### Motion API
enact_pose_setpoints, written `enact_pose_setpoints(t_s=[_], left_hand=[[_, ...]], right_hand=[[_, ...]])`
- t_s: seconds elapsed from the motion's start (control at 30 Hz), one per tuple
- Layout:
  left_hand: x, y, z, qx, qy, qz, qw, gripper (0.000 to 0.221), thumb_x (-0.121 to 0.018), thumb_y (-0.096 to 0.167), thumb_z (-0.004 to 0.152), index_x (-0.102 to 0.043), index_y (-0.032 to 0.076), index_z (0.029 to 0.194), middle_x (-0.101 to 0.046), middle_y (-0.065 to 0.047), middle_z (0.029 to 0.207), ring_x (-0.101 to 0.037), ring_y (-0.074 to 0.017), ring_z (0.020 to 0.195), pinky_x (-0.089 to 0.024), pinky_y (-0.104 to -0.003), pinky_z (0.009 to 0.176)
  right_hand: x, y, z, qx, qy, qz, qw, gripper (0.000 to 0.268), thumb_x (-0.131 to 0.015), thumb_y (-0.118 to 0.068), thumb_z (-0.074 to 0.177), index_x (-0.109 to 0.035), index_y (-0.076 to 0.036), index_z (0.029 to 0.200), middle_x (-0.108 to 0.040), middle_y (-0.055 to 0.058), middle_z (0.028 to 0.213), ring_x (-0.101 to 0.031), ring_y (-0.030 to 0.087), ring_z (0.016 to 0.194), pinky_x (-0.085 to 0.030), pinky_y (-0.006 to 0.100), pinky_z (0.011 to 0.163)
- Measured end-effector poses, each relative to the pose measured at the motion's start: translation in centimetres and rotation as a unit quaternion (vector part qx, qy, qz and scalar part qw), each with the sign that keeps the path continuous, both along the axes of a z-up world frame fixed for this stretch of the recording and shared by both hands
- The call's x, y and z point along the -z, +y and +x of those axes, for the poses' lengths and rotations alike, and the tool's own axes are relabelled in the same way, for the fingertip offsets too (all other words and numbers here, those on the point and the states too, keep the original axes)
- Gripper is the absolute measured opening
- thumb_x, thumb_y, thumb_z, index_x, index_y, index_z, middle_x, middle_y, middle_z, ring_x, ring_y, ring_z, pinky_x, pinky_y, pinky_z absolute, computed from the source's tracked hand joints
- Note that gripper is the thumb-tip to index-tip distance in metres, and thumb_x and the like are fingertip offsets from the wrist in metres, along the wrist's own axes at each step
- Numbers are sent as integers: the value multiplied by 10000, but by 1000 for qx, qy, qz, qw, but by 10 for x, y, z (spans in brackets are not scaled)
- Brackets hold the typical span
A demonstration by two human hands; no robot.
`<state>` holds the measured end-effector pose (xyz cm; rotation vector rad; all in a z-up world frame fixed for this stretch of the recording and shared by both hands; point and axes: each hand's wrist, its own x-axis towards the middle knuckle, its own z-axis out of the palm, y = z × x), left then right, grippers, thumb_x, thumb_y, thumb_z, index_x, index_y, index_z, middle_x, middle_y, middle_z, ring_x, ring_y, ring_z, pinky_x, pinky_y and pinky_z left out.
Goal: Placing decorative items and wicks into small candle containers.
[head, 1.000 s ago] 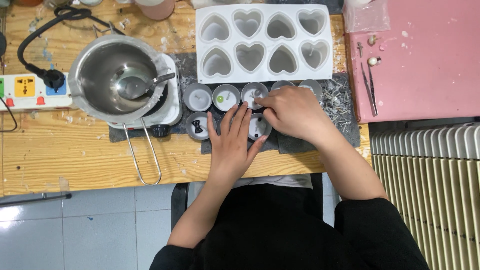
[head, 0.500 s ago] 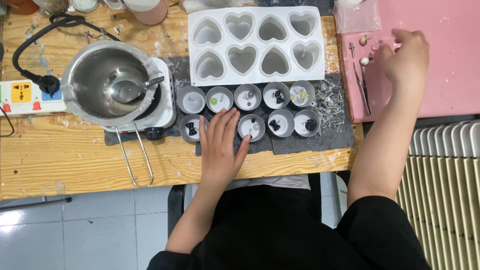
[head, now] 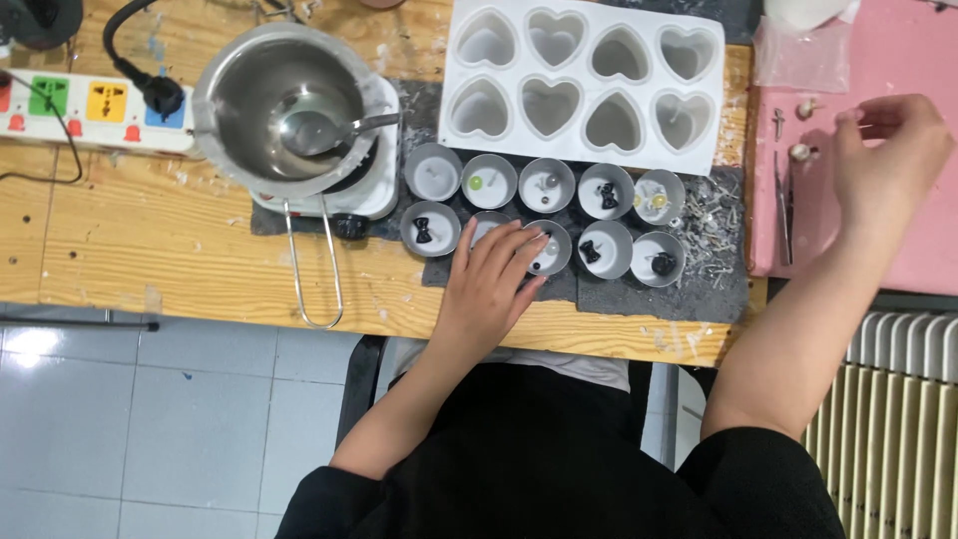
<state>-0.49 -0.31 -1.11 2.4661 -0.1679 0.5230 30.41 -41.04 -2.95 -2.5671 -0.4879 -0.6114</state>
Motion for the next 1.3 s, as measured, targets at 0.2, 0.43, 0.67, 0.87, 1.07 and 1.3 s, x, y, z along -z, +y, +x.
enact_pose_setpoints(t_s=[0.2, 0.43, 0.67, 0.87, 1.07, 1.3], left_hand=[[-4, 2, -3, -8, -3, -34, 999, 500, -722, 265, 966, -562, 99, 1410, -576, -48, 1424, -495, -256, 1410, -218, -601, 1273], [-8, 12, -12, -131, -43, -61, 989, 481, -689, 234, 965, -578, 68, 1403, -575, -61, 1437, -473, -300, 1440, -147, -635, 1281], [7, 16, -10, -162, -35, -55, 985, 491, -679, 254, 961, -570, 58, 1398, -543, -90, 1460, -427, -301, 1460, -128, -630, 1262], [14, 17, -8, -165, -26, -57, 984, 498, -658, 276, 972, -567, 51, 1407, -535, -95, 1477, -416, -288, 1469, -82, -644, 1257], [17, 16, -7, -155, -13, -61, 986, 510, -634, 285, 991, -556, 26, 1424, -503, -123, 1500, -393, -296, 1483, -57, -665, 1246], [23, 15, -5, -157, -21, -48, 986, 503, -643, 291, 990, -568, 3, 1396, -508, -156, 1468, -398, -301, 1474, -54, -681, 1242]], right_hand=[[-116, 144, -99, -173, 61, 159, 970, 167, -775, 21, 1032, -658, 15, 1151, -707, 113, 1149, -701, 133, 963, -576, 256, 812], [-138, 281, -156, -418, 130, 37, 898, 166, -817, -119, 925, -763, -92, 1079, -743, 42, 1081, -685, 190, 1019, -554, 312, 820], [-103, 357, -140, -450, 127, -72, 881, 163, -812, -173, 882, -784, -96, 1023, -635, 82, 911, -606, 286, 960, -525, 419, 767], [-87, 379, -130, -443, 102, -129, 881, 173, -798, -168, 855, -787, -97, 1013, -654, 72, 894, -613, 299, 990, -539, 439, 767], [-103, 373, -133, -433, 83, -176, 880, 196, -773, -169, 851, -801, -104, 1034, -681, 71, 878, -627, 297, 964, -541, 438, 765], [-97, 369, -141, -443, 47, -266, 855, 347, -673, -196, 794, -825, -158, 1103, -691, 53, 771, -639, 265, 890, -500, 419, 814]])
